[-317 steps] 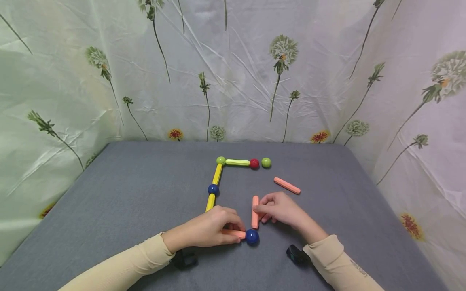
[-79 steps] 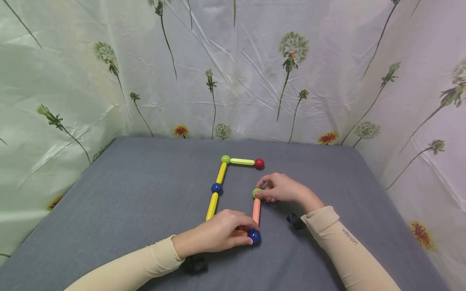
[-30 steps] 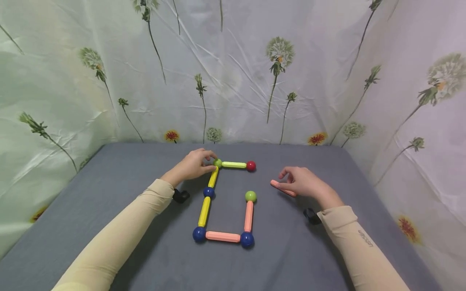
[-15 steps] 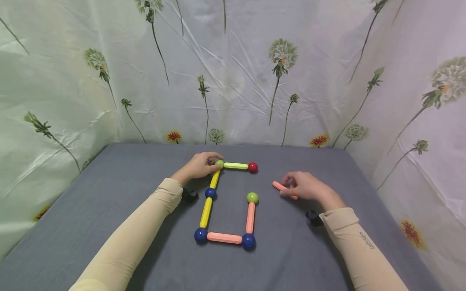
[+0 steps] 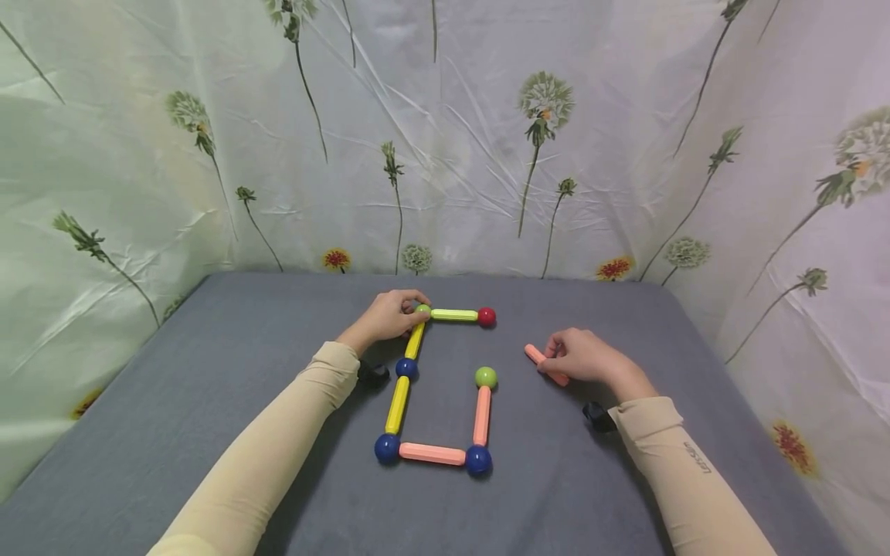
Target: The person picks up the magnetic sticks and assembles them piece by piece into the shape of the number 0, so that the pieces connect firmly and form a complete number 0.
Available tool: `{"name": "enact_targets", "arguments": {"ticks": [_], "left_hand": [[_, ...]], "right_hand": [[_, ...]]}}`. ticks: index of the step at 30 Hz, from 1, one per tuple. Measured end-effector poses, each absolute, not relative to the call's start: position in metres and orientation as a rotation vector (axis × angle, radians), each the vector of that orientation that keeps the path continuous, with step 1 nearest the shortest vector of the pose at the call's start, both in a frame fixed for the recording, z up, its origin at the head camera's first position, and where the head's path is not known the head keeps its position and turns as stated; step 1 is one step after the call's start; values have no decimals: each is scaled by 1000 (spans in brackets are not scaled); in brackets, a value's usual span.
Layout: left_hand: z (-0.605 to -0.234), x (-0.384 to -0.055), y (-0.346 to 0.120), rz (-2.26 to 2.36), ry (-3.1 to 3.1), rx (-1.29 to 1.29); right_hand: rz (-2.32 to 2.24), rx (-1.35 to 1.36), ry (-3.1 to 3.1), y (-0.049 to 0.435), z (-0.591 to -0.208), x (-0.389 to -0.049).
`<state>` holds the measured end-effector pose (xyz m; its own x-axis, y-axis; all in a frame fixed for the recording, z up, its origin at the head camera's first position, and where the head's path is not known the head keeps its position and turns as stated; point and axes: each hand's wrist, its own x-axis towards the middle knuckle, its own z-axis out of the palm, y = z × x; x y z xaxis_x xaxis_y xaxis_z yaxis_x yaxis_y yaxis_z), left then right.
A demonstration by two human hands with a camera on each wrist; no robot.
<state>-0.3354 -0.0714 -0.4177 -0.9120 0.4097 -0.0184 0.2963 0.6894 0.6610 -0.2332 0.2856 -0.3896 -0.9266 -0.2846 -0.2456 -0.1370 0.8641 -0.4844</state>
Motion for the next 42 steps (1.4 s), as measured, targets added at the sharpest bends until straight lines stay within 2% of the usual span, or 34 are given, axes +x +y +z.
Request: {"name": "enact_targets", "arguments": {"ticks": [25, 42], "left_hand": [[-423, -334, -68, 1017, 2774, 529], [-418, -333, -67, 1049, 2742, 526]], "right_hand": [[-1188, -21, 2579, 248, -395, -251], [-1410, -53, 2413, 221, -403, -257]]}}
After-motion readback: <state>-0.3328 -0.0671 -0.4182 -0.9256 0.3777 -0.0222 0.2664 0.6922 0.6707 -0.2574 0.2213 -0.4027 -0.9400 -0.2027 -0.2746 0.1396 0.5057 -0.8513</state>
